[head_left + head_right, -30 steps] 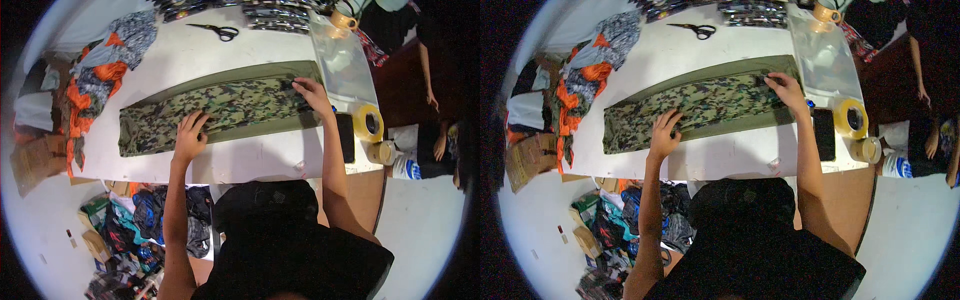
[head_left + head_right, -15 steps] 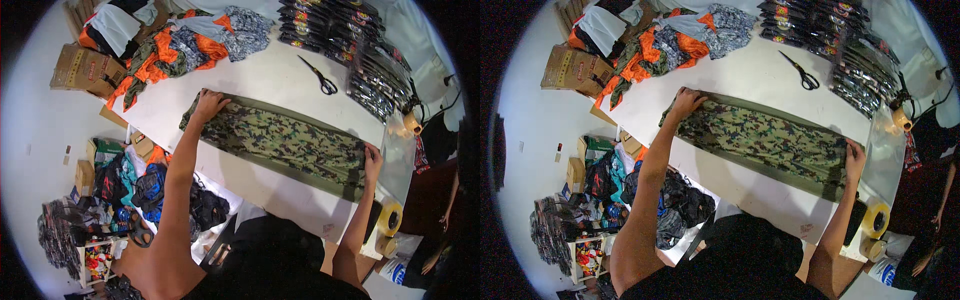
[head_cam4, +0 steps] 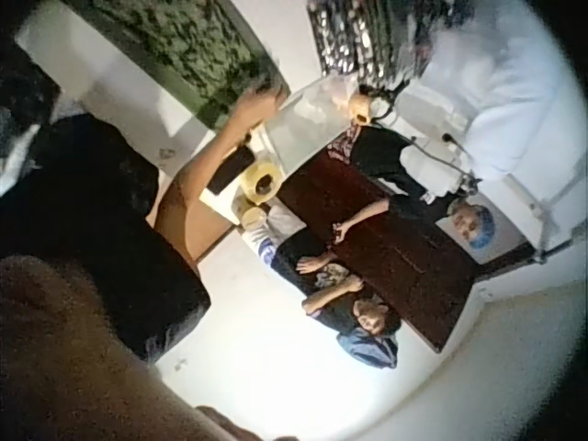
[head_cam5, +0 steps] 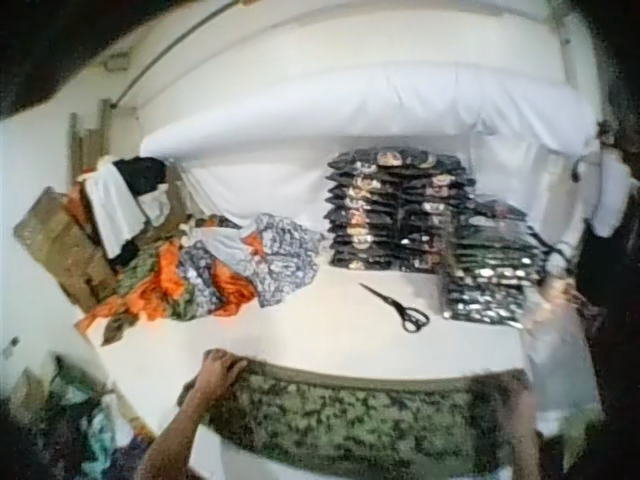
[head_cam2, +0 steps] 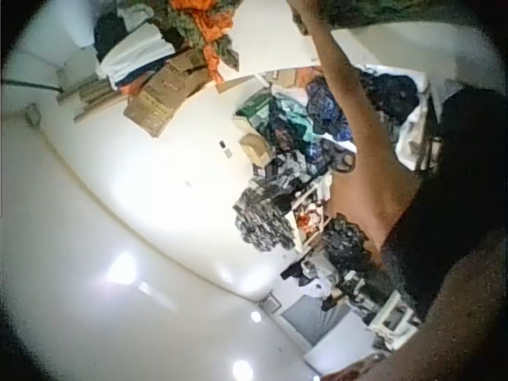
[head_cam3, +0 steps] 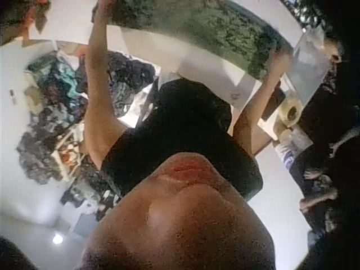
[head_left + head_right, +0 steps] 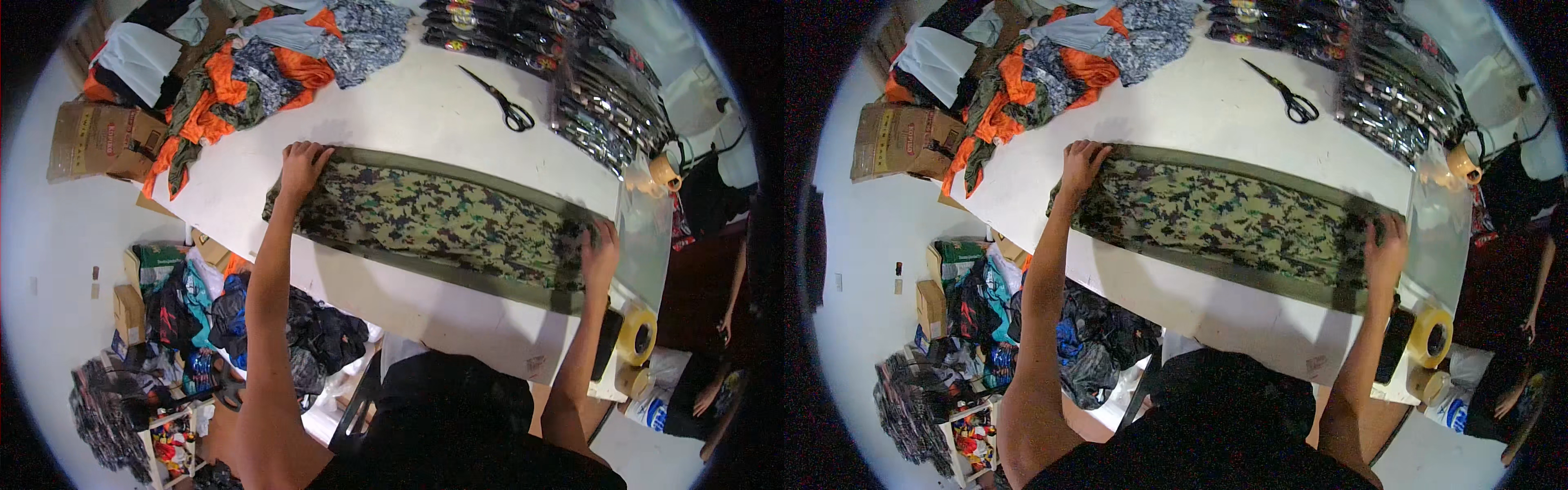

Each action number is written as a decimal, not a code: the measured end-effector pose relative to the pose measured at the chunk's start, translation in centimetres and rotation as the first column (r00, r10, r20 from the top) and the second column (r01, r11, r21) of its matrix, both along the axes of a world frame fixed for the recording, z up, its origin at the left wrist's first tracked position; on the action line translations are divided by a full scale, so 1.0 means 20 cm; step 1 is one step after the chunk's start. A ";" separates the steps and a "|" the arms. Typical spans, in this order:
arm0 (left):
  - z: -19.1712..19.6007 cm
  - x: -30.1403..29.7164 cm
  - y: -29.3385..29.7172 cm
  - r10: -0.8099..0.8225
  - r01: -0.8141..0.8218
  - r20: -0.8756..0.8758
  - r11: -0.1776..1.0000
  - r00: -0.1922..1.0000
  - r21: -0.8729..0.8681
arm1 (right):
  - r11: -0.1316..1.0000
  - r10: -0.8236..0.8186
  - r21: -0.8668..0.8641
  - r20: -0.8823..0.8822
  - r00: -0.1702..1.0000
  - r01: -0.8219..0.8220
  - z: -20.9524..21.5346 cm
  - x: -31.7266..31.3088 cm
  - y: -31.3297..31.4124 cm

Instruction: Folding a t-shirt and placing it into a plastic bag.

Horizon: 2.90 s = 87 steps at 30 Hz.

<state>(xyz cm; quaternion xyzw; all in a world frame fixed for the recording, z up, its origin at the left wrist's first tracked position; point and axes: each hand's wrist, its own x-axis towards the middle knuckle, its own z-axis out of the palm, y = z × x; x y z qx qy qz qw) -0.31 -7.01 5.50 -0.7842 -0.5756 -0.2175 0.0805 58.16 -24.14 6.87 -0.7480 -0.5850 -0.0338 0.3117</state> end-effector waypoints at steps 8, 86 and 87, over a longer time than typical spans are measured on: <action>0.00 -0.16 0.03 -0.102 0.104 0.088 0.994 0.991 -0.022 | 0.985 -0.076 -0.147 0.072 0.995 0.086 -0.06 -0.02 0.07; -0.19 0.89 -0.51 -0.087 0.078 -0.054 0.985 0.995 -0.155 | 0.990 0.091 -0.125 0.242 0.966 -0.062 -0.25 -0.22 -0.23; -0.19 0.83 -0.50 -0.079 0.072 -0.054 0.990 0.995 -0.123 | 0.990 0.096 -0.123 0.240 0.966 -0.068 -0.25 -0.26 -0.19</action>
